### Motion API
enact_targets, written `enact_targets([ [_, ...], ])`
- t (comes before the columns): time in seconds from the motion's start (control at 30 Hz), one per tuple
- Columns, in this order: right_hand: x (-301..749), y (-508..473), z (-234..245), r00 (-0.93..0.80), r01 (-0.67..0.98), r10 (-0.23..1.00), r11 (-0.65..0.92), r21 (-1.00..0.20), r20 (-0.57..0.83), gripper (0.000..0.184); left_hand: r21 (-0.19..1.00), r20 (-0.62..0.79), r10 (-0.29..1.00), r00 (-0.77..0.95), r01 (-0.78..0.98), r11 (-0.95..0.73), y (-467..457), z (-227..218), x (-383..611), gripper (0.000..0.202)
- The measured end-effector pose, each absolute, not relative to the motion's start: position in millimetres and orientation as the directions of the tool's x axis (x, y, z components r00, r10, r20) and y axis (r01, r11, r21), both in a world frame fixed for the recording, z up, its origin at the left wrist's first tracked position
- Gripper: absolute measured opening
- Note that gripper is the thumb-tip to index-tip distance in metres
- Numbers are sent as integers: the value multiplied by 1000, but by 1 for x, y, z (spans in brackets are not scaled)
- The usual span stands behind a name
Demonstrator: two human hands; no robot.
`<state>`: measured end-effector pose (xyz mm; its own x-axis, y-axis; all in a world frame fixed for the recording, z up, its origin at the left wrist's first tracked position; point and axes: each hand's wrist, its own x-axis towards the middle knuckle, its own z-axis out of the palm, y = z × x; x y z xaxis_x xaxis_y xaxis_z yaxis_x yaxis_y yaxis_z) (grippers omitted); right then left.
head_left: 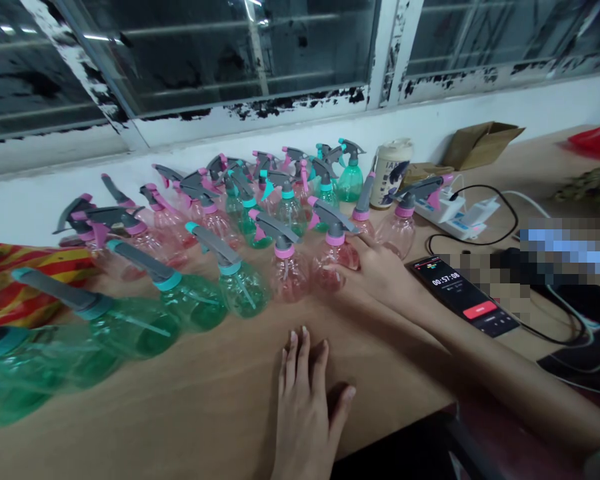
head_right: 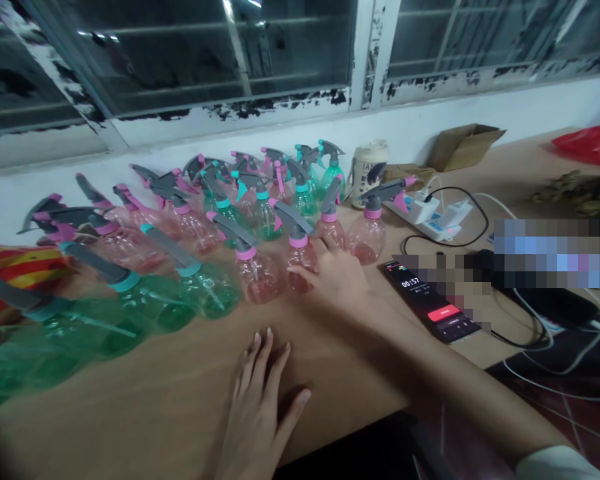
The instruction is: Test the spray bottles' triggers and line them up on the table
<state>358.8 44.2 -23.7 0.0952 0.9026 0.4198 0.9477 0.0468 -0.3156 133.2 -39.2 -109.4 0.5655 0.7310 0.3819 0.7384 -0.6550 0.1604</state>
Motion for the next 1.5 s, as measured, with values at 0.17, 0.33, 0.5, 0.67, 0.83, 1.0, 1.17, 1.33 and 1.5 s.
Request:
enact_targets([
  [0.17,352,44,-22,112,943,909,31,-333,402,55,155,396,726,562,738,-656,-39,-111,134,51],
  [0.33,359,31,-26,135,928,882,46,-369,452,68,116,408,712,571,741,-661,-37,-111,133,51],
  [0.5,400,16,-26,257,879,811,29,-475,525,52,81,420,697,581,742,-666,-36,-109,132,51],
  [0.67,423,35,-24,317,874,774,-15,-486,547,47,50,434,689,581,748,-662,-33,-110,132,51],
  [0.83,411,73,-22,355,896,781,-128,-426,513,62,26,451,675,583,748,-663,-31,-111,131,51],
  [1.0,408,90,-22,418,896,793,-281,-343,443,60,9,414,679,606,743,-669,-29,-110,128,54],
  [1.17,422,86,-24,399,909,795,-277,-310,458,58,42,402,698,592,750,-660,-28,-110,128,54],
  [1.33,441,77,-28,323,940,792,-208,-268,518,60,49,373,715,591,757,-651,-30,-108,129,56],
  [1.5,452,70,-29,312,927,801,-140,-348,510,57,47,385,716,582,763,-645,-30,-107,130,55],
])
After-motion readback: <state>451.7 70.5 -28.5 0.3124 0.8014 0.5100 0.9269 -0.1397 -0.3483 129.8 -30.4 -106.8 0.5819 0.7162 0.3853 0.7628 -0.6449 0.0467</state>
